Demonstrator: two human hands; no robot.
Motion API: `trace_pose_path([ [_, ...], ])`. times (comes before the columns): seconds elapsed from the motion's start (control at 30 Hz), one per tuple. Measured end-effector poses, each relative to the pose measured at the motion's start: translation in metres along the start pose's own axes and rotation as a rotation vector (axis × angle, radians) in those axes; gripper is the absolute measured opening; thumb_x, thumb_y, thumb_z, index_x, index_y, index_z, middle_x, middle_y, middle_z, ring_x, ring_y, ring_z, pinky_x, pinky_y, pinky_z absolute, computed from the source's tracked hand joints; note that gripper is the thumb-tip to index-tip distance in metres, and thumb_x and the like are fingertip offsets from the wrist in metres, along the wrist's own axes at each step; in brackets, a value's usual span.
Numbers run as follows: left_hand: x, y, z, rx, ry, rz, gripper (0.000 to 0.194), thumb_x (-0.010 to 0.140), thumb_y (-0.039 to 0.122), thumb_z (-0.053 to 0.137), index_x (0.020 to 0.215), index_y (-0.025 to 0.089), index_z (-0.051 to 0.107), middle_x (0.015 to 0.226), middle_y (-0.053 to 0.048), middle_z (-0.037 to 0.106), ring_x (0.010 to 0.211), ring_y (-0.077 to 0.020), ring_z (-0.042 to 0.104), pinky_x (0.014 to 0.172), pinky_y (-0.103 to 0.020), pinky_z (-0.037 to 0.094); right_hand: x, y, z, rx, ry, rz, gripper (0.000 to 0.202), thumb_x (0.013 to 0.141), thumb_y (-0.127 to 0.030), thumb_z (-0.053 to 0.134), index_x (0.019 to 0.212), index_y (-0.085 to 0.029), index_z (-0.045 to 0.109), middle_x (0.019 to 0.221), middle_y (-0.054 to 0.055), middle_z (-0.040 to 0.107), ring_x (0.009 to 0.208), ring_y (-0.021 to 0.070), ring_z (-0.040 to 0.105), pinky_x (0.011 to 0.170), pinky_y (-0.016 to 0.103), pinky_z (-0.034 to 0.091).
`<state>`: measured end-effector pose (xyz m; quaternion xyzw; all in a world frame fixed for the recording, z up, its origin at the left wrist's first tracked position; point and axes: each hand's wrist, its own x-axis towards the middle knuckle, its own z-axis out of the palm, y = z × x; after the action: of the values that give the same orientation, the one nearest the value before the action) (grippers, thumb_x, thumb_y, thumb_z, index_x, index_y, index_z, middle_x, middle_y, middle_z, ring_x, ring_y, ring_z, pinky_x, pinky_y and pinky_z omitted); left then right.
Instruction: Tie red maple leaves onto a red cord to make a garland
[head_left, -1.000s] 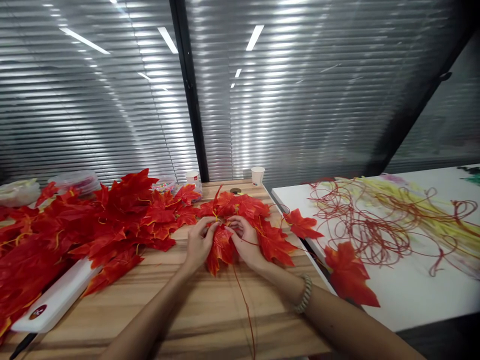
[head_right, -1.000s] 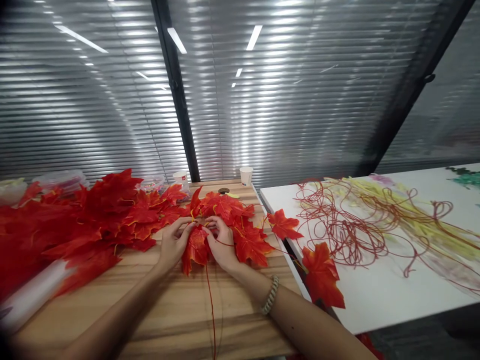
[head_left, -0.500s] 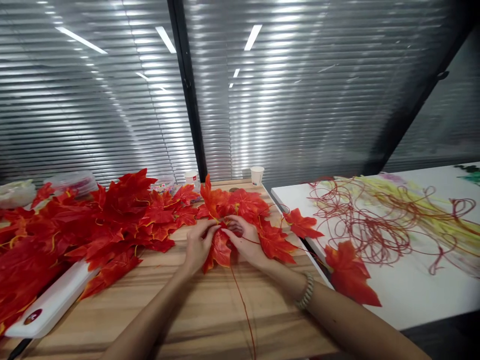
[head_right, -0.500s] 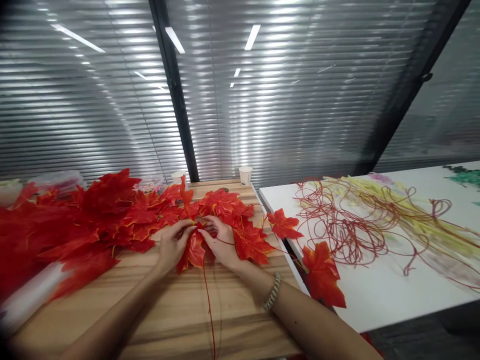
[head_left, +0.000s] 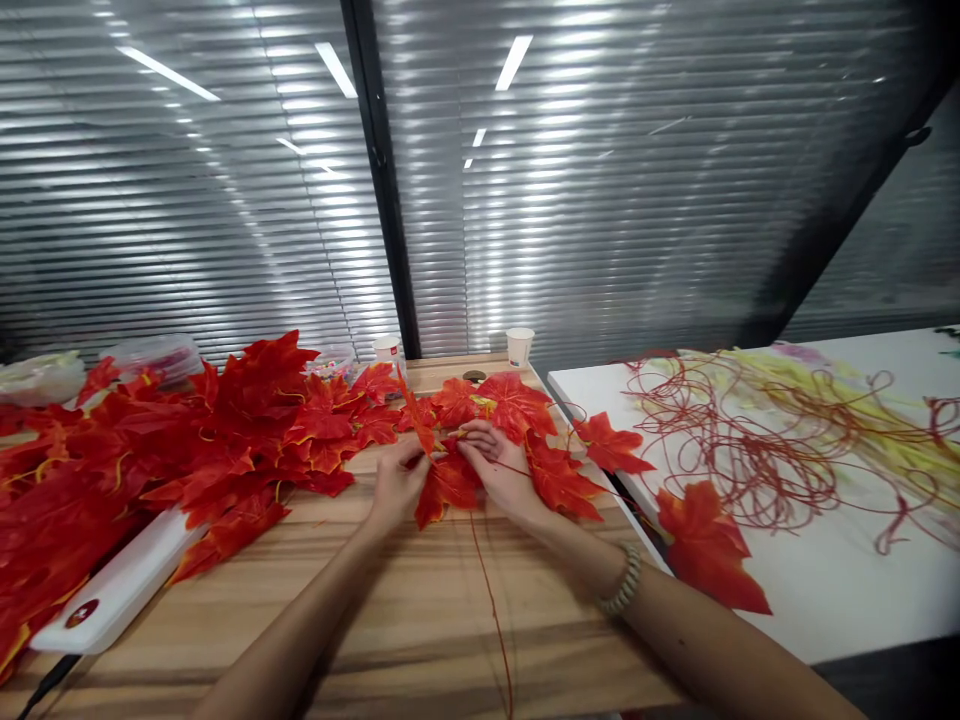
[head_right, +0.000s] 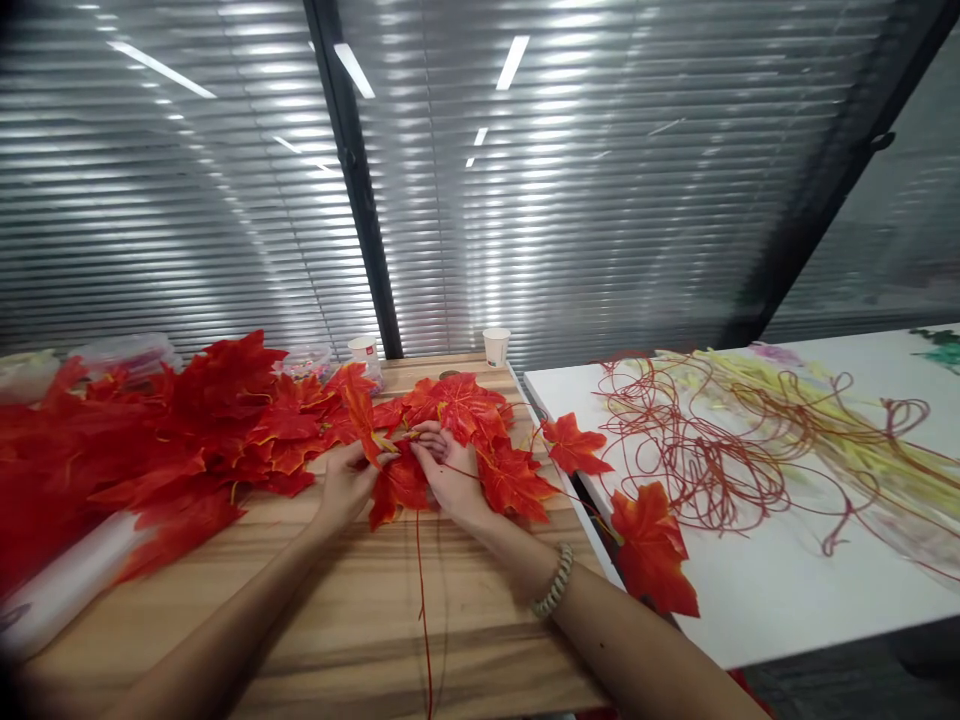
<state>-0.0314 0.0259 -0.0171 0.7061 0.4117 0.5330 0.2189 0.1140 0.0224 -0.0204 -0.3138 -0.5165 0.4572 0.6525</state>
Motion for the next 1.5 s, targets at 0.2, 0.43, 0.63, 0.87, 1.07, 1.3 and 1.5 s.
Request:
trace_pose_path([
  [0.2,0.002,0.001,0.003,-0.167,-0.037,-0.179,0.010,0.067,0.024,0.063,0.066,0.015,0.067,0.068,-0.004,0.068,0.064,-0.0162,0.060,0.063,-0.025,0.047,-0.003,-0.005,-0.004,-0.062,-0.036,0.006,0.020,0.072,-0.024,0.060,0.092,-0.019,0.058,0.090,0.005,0.065,0.086,0.0141,0.061,0.081,0.026,0.048],
  [0.43,0.003,0.002,0.005,-0.242,-0.006,-0.270,0.015,0.067,0.029,0.064,0.071,0.015,0.066,0.071,-0.003,0.068,0.066,-0.0149,0.060,0.064,-0.024,0.048,-0.001,-0.002,-0.006,-0.164,-0.038,-0.013,0.013,0.073,-0.024,0.059,0.085,-0.018,0.061,0.083,0.004,0.065,0.079,0.0151,0.062,0.077,0.028,0.049],
  [0.63,0.003,0.004,0.007,-0.274,-0.011,-0.241,0.017,0.070,0.030,0.061,0.077,0.015,0.061,0.073,-0.002,0.065,0.069,-0.0147,0.061,0.066,-0.024,0.048,-0.002,0.000,-0.007,-0.209,-0.068,-0.058,0.015,0.076,-0.022,0.055,0.089,-0.017,0.061,0.085,0.005,0.065,0.079,0.0154,0.062,0.075,0.027,0.050],
  [0.87,0.003,0.009,0.004,-0.155,-0.013,-0.176,0.020,0.077,0.031,0.054,0.084,0.015,0.063,0.083,-0.006,0.067,0.075,-0.0172,0.062,0.070,-0.027,0.049,-0.001,-0.007,-0.009,-0.334,-0.120,-0.126,0.018,0.081,-0.024,0.050,0.093,-0.021,0.062,0.092,0.004,0.065,0.084,0.0179,0.061,0.079,0.031,0.049],
  [1.07,0.003,0.008,-0.002,0.050,0.088,-0.002,0.015,0.080,0.026,0.052,0.085,0.016,0.063,0.084,-0.005,0.067,0.076,-0.0161,0.062,0.072,-0.027,0.049,-0.001,-0.009,-0.008,-0.379,-0.091,-0.193,0.021,0.081,-0.023,0.047,0.095,-0.023,0.063,0.093,0.003,0.064,0.084,0.0171,0.060,0.077,0.029,0.048],
  [1.3,-0.002,0.015,0.002,0.240,0.179,0.232,0.015,0.083,0.018,0.047,0.078,0.017,0.061,0.082,-0.005,0.060,0.079,-0.0154,0.056,0.073,-0.027,0.045,-0.004,-0.017,-0.007,-0.498,-0.088,-0.313,0.024,0.079,-0.012,0.042,0.081,-0.020,0.065,0.085,0.003,0.061,0.082,0.0157,0.057,0.079,0.028,0.044],
  [1.5,-0.015,0.013,0.011,0.181,0.209,0.096,0.015,0.084,0.023,0.046,0.086,0.017,0.059,0.081,-0.004,0.063,0.074,-0.0148,0.057,0.070,-0.026,0.045,0.000,-0.002,-0.010,-0.393,-0.039,-0.141,0.023,0.077,-0.017,0.047,0.092,-0.020,0.065,0.096,0.004,0.061,0.083,0.0166,0.059,0.075,0.028,0.048],
])
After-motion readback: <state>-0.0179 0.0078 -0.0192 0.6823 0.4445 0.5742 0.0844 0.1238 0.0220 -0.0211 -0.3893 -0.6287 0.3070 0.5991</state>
